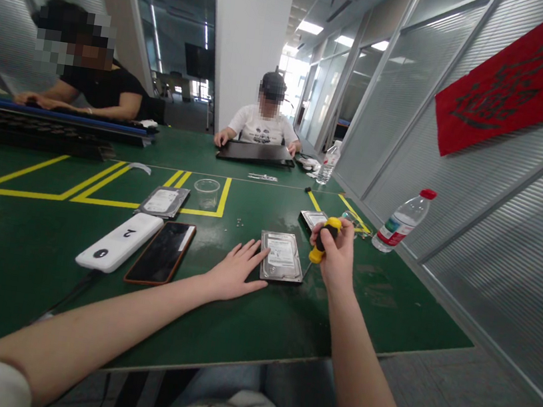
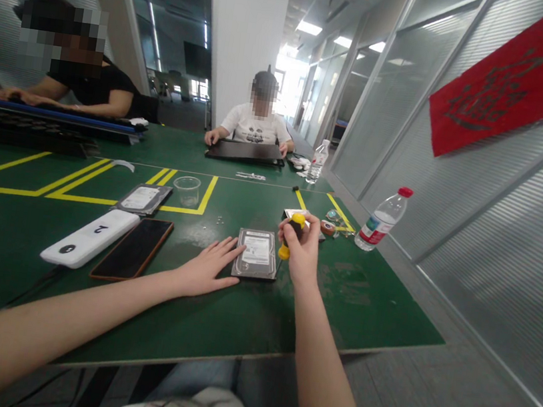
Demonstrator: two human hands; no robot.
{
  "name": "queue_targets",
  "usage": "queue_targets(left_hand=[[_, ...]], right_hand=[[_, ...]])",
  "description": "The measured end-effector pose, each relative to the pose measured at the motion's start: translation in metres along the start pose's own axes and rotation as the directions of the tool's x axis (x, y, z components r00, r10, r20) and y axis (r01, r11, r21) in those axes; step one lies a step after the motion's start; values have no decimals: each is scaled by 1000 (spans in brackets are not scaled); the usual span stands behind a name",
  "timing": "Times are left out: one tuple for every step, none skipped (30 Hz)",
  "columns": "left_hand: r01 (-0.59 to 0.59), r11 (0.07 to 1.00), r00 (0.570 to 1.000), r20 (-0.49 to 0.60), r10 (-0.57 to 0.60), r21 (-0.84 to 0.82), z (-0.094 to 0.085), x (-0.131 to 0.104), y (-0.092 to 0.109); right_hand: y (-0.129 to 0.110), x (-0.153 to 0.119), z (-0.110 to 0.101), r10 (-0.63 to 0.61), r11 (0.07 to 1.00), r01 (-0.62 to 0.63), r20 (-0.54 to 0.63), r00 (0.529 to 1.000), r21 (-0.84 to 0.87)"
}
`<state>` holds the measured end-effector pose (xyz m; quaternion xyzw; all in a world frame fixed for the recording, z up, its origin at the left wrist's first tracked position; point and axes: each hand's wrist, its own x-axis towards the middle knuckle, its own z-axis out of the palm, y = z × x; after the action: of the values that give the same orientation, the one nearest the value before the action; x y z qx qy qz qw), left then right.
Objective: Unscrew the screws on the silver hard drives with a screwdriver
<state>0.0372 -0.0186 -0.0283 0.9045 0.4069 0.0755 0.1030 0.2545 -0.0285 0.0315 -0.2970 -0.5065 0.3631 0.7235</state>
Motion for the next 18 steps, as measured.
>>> queue_targets(left_hand=[[-2, 1000, 1000, 0, 2, 2, 0, 0, 0], [-3, 1000, 1000, 2, 3, 5, 0, 0, 0], [-2, 1000, 1000, 2, 2, 10, 1, 0, -1], [-1, 1000, 1000, 2, 1, 15, 1, 0, -1], [-1, 1000, 1000, 2, 1, 21, 1, 1, -1], [-2, 1000, 1000, 2, 2, 25, 1, 1, -1], [-3, 1000, 1000, 2, 3, 28, 2, 1, -1], [-4, 1000, 1000, 1, 4, 30, 2, 1, -1], [-5, 1000, 1000, 1, 5, 29, 2, 1, -1], [-5, 1000, 1000, 0, 5, 29, 2, 1, -1], [-4, 1000, 1000, -2, 4, 28, 3, 1, -1], [-5, 1000, 1000, -5, 5, 28, 3, 1, -1], [-6, 1000, 1000, -7, 6, 29, 2, 1, -1], [-8, 1000, 1000, -7, 8, 30, 2, 1, -1], [-9, 999, 1000, -6, 9, 32, 2, 1, -1], [-9, 999, 1000, -3, 9, 33, 2, 1, -1], [-9, 999, 1000, -1, 9, 33, 1, 1, -1], [-7, 999, 1000, 2, 7, 32, 1, 1, -1]], right_hand=[[1, 0, -1, -1, 1000, 1, -5, 1000, -5], [2, 1, -2, 1, 1000, -1, -11, 1000, -10], [3, 1, -3, 6, 1000, -6, -16, 1000, -12], [4, 2, -3, 14, 1000, -15, -18, 1000, -7], [4, 3, -3, 26, 1000, -26, -16, 1000, 7], [3, 3, -2, 39, 999, -39, -10, 999, 29], [2, 4, -1, 51, 997, -51, -5, 999, 56], [1, 4, 1, 61, 995, -60, -3, 998, 84], [-1, 4, 2, 69, 992, -68, -6, 998, 107], [-2, 4, 3, 76, 990, -74, -12, 997, 122], [-3, 3, 4, 80, 989, -77, -17, 997, 130], [-4, 3, 4, 78, 989, -75, -19, 997, 129], [-5, 2, 4, 72, 990, -70, -16, 997, 123], [-5, 2, 4, 64, 992, -62, -11, 998, 113], [-5, 1, 4, 56, 993, -55, -6, 998, 100], [-4, 1, 4, 51, 995, -51, -2, 999, 88], [-4, 1, 3, 52, 995, -52, -3, 999, 82], [-4, 2, 3, 58, 995, -58, -6, 998, 84]])
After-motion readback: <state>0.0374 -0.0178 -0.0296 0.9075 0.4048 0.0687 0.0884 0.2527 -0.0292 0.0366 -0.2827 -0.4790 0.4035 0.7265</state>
